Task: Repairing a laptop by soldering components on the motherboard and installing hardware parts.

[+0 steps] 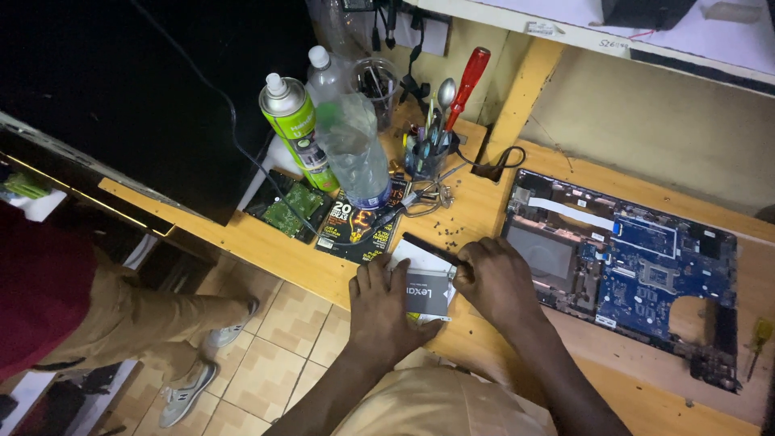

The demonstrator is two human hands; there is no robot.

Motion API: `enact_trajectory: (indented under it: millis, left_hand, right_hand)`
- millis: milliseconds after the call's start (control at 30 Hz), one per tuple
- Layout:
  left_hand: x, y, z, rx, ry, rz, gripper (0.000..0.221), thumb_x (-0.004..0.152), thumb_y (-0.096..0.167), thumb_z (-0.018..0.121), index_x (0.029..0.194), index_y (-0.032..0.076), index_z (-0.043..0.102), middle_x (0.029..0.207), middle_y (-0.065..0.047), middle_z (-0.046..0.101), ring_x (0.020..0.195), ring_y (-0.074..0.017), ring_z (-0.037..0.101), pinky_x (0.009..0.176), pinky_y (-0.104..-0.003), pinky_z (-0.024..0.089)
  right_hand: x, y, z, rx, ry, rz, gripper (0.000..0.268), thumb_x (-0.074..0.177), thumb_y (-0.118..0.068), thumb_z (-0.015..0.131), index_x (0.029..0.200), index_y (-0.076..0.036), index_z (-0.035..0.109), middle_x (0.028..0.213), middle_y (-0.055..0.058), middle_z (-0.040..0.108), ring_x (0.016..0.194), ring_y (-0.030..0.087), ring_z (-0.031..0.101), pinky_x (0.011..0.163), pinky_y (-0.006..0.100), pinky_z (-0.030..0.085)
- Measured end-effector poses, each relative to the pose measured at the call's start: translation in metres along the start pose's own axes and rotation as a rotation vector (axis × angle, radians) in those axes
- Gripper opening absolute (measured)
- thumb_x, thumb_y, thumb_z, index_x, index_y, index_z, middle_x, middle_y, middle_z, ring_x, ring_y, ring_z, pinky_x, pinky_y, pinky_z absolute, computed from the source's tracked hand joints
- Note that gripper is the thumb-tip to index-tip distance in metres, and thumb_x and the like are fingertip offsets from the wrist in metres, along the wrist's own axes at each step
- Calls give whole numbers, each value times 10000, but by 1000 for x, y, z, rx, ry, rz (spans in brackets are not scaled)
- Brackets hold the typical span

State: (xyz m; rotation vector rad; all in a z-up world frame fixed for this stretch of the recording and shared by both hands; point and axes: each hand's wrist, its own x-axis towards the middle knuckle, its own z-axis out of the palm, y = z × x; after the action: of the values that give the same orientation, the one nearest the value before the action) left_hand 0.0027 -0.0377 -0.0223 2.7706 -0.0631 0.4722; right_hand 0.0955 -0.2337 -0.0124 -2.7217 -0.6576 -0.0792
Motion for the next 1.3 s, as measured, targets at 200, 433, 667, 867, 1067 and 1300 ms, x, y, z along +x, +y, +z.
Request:
enact_trajectory:
  millis: [200, 433, 667, 867, 1067, 1300]
  left_hand:
    - [14, 3, -12, -116, -60, -41, 1140, 399, 690, 946, 1311, 130, 553, 1317, -189, 502, 1144, -396, 473, 943, -536, 406]
    - [16, -4, -20, -372, -250, -94, 991, 477, 453, 982, 1286, 136, 506, 1314, -198, 409, 1252, -445, 397, 1047, -553, 301]
    - [19, -6, -38, -502, -316, -111, 910, 569, 398, 975, 1300, 134, 504, 1414, -270, 360, 1368, -459, 378, 1117, -492, 271]
    - [34, -33, -65, -499, -316, 32, 882, 543, 309, 982, 1281, 117, 538, 1418, -305, 387, 1363, -494, 429, 1090, -499, 324]
    - [39, -52, -85, -603, -405, 35, 876, 535, 270, 992, 1286, 102, 574, 1448, -316, 400, 1409, -527, 426, 1159, -540, 361]
    - [41, -43, -88, -662, -398, 27, 842, 565, 255, 1000, 1272, 73, 581, 1445, -301, 386, 1388, -531, 462, 1172, -562, 402]
  right_hand:
    - [-7, -2, -14, 18, 30, 49, 227, 737, -176, 698, 954, -110, 698, 912, 95, 679, 921, 307, 608, 709, 464, 493]
    - [-9, -12, -31, 49, -92, 138, 244, 855, -233, 744, 1070, -118, 732, 928, 110, 700, 1034, 313, 679, 892, 427, 557]
    - [-12, -18, -36, 102, -26, 131, 229, 844, -188, 734, 1056, -101, 737, 895, 106, 692, 988, 308, 685, 840, 440, 577]
    - [-6, -40, -36, 206, -43, 195, 274, 833, -231, 749, 1062, -83, 725, 907, 112, 705, 967, 334, 704, 807, 465, 604]
    - [-10, -49, -15, 253, -85, 242, 264, 802, -281, 747, 1021, -138, 707, 868, 120, 712, 910, 357, 736, 759, 499, 599]
    - [-20, -46, 3, 955, -58, 513, 392, 921, -238, 724, 1162, 25, 561, 1025, 267, 632, 853, 339, 764, 738, 423, 659]
